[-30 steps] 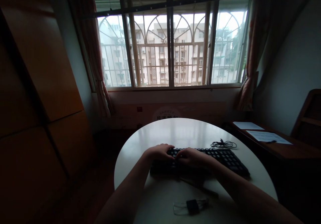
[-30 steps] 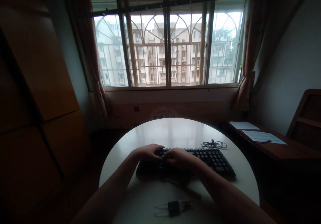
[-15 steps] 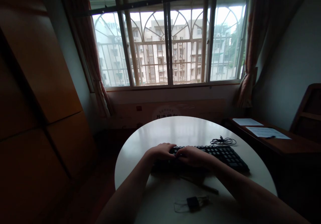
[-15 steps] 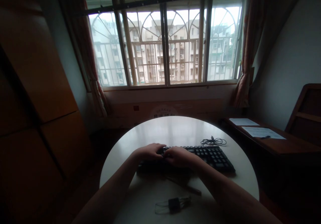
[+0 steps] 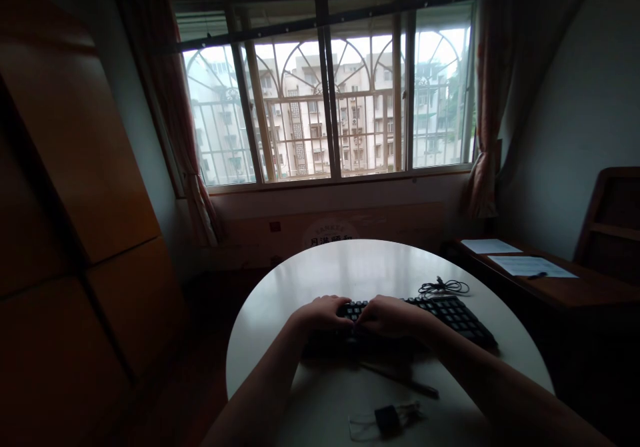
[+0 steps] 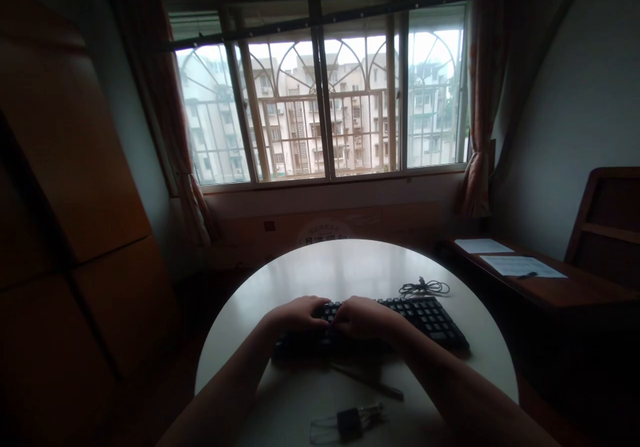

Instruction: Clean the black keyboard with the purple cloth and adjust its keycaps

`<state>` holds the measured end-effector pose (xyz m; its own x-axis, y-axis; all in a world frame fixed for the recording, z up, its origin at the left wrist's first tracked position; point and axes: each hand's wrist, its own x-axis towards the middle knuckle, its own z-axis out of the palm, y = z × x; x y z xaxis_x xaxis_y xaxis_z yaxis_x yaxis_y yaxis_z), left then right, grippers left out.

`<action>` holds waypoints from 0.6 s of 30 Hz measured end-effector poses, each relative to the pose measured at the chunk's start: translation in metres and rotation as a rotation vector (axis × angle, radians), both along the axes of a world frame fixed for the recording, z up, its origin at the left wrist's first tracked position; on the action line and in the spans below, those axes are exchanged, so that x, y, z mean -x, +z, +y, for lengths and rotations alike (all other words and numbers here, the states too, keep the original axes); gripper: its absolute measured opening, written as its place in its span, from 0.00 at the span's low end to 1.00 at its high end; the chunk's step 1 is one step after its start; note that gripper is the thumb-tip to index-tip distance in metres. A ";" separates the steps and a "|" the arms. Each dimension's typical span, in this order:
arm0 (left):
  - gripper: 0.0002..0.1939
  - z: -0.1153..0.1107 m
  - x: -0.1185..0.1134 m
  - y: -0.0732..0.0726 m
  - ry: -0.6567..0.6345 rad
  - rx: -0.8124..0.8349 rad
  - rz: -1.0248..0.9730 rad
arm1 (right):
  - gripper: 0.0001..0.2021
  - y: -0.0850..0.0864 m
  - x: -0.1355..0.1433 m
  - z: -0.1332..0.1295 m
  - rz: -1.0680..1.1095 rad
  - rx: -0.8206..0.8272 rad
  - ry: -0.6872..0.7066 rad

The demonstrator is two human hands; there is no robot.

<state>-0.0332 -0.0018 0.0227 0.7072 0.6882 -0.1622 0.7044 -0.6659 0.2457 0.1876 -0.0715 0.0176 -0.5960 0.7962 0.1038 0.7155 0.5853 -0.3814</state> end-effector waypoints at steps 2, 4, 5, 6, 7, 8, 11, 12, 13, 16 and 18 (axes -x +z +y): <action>0.37 0.001 0.001 -0.001 -0.005 -0.008 -0.003 | 0.16 -0.001 0.000 0.001 0.003 0.021 0.001; 0.38 0.002 0.001 -0.002 -0.011 -0.013 0.000 | 0.16 -0.003 0.000 0.002 0.014 0.029 0.002; 0.38 0.003 0.001 -0.003 -0.012 -0.016 0.003 | 0.16 -0.004 0.001 0.002 0.018 0.026 -0.003; 0.38 0.003 0.001 -0.003 -0.012 -0.018 0.008 | 0.16 -0.005 0.002 0.003 0.021 0.021 -0.011; 0.38 0.003 0.002 -0.003 -0.009 -0.021 0.013 | 0.16 -0.005 0.003 0.003 0.022 0.015 -0.019; 0.38 0.003 0.002 -0.003 -0.006 -0.023 0.018 | 0.16 -0.006 0.003 0.004 0.023 0.010 -0.025; 0.38 0.002 0.002 -0.002 0.001 -0.023 0.027 | 0.16 -0.005 0.004 0.003 0.007 -0.001 -0.023; 0.39 0.002 0.002 -0.001 0.003 -0.019 0.026 | 0.16 -0.004 0.004 0.002 -0.011 -0.003 -0.018; 0.39 0.002 0.002 -0.001 0.003 -0.016 0.024 | 0.16 -0.003 0.003 0.001 -0.033 -0.007 -0.017; 0.38 0.001 0.002 0.000 0.006 -0.006 0.016 | 0.16 -0.001 0.002 0.000 -0.076 -0.018 -0.025; 0.38 0.001 0.002 0.000 0.005 -0.003 0.014 | 0.16 -0.002 0.003 0.000 -0.067 -0.020 -0.026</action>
<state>-0.0353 -0.0004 0.0224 0.7015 0.6921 -0.1700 0.7110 -0.6630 0.2343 0.1850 -0.0715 0.0160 -0.5815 0.8096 0.0799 0.7540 0.5733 -0.3206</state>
